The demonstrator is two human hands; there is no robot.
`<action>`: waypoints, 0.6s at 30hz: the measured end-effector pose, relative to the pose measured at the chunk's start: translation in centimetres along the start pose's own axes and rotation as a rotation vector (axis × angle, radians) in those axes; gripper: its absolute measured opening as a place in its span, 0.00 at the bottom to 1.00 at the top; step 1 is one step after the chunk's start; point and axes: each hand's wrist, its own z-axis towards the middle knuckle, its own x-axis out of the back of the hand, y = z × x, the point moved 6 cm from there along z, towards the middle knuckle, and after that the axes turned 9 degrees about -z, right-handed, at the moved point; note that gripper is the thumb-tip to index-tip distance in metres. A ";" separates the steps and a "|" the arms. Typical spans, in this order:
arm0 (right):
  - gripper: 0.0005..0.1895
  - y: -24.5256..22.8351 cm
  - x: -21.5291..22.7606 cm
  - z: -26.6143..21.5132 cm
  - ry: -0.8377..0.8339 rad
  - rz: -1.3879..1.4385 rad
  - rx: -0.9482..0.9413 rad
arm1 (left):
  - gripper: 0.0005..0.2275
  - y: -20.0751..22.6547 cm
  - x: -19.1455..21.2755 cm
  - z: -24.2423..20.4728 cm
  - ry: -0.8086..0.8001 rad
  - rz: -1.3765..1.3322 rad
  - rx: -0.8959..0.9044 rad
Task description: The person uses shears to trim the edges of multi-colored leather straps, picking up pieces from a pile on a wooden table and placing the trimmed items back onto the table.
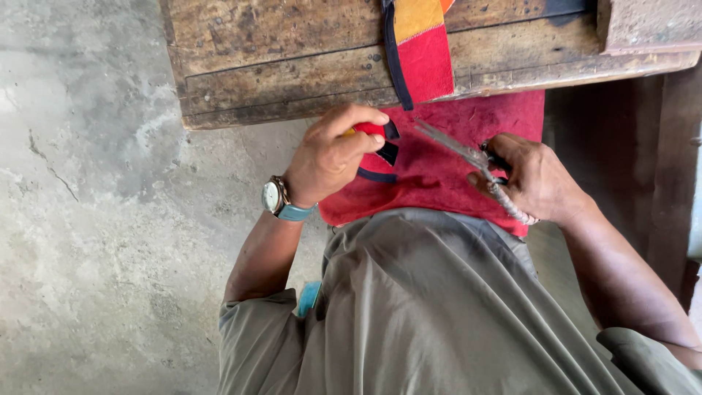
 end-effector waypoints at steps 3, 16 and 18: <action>0.19 -1.9 1.3 0.3 0.076 -0.055 0.078 | 0.04 1.1 -0.3 0.7 -0.030 0.017 -0.039; 0.12 0.5 1.0 -0.3 0.174 0.023 -0.034 | 0.05 1.1 -0.8 1.1 -0.059 0.011 -0.034; 0.12 0.6 2.2 -0.9 0.282 0.080 -0.028 | 0.04 1.4 -0.6 1.1 -0.064 -0.016 -0.043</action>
